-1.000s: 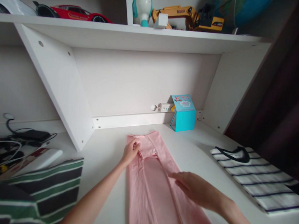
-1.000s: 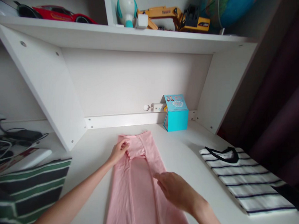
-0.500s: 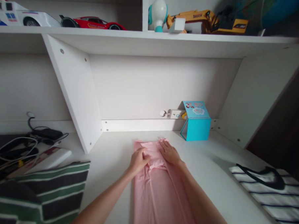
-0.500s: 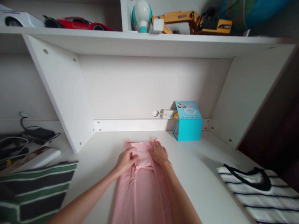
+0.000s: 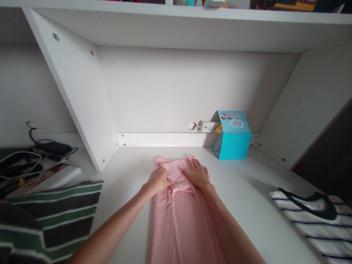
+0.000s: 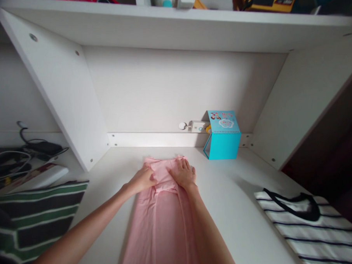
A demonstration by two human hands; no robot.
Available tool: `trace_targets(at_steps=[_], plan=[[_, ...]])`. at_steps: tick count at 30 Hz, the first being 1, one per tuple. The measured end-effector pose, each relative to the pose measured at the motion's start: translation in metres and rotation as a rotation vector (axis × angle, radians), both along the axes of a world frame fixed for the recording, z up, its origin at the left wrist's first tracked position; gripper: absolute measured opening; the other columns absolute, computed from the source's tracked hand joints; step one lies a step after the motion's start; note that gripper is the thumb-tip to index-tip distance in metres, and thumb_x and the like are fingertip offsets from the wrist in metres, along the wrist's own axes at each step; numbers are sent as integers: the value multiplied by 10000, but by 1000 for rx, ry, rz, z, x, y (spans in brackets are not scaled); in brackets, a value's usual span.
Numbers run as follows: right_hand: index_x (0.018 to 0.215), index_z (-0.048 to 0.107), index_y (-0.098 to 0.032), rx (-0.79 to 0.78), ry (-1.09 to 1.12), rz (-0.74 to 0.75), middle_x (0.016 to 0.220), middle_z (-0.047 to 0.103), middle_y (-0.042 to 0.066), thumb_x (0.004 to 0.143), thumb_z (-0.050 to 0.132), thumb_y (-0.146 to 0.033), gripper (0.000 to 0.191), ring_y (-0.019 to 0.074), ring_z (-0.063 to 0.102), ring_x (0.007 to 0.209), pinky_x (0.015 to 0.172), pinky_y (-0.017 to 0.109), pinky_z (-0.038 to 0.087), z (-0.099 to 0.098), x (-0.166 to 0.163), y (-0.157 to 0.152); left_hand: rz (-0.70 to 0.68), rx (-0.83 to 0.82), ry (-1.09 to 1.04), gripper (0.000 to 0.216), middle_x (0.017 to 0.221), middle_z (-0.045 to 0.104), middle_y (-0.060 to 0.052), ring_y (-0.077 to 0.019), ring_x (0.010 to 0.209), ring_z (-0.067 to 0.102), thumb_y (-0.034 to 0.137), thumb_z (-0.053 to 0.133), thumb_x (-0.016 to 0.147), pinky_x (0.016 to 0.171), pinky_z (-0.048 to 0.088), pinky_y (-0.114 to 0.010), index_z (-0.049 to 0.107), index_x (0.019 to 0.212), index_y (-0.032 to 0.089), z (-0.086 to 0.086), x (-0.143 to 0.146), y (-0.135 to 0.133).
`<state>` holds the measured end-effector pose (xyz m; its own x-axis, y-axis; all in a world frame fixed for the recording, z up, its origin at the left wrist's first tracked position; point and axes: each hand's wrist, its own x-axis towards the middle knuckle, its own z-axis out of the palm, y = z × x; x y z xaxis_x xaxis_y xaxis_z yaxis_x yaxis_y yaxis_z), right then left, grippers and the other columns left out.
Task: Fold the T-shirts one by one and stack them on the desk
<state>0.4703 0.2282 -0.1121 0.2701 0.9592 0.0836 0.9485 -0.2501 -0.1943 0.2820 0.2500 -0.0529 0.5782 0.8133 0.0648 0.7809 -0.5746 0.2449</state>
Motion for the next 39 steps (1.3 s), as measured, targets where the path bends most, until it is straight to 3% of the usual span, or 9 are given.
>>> trace_targets(at_steps=[3,6,11,23,27,33,39], plan=[[1398,197,-230,-18,-7,2,1457,185,87,789,185,-715,778,246,122,1326,1010,524,191,1,0,1,-47,221,-33,317,1233,473,-137,-230,1094,489,304,480,822,930,372,-326,588,1065,131,-3,2,-1],[1392,210,-264,-29,-13,6,1461,172,85,760,199,-749,797,254,113,1327,1003,532,188,1,0,2,-147,278,-54,546,1387,335,-109,-268,1273,287,467,412,850,1027,248,-407,381,1314,181,-25,5,4],[1389,221,-259,-24,-26,4,1458,177,92,769,219,-734,781,258,124,1324,998,533,199,-2,1,3,-81,271,29,757,1410,309,-123,-353,1289,225,673,313,790,1034,177,-471,343,1345,158,-57,3,12],[1395,210,-250,-15,-40,132,1457,194,80,897,212,-511,562,241,152,1324,990,544,236,7,4,-19,-53,284,51,821,1424,286,-109,-325,1301,203,723,253,768,1036,173,-435,307,1360,155,-59,1,12],[1403,177,-265,-49,-56,224,1456,198,73,894,262,-502,567,265,139,1327,980,555,253,12,2,-66,-53,208,28,892,1439,231,-143,-361,1304,169,763,240,735,1024,165,-476,273,1372,140,-59,1,15],[1409,107,-278,-108,-37,318,1458,88,52,854,278,-590,660,296,87,1322,995,552,249,16,-11,-192,-67,112,34,925,1449,194,-154,-368,1308,150,781,253,712,1025,145,-488,224,1389,150,-54,2,16],[1395,28,-341,12,-83,392,1422,168,53,807,396,-567,730,333,204,1260,899,566,379,-4,-20,-295,-59,33,55,890,1466,139,-138,-351,1325,99,754,280,733,1040,101,-493,205,1398,168,-47,3,14]])
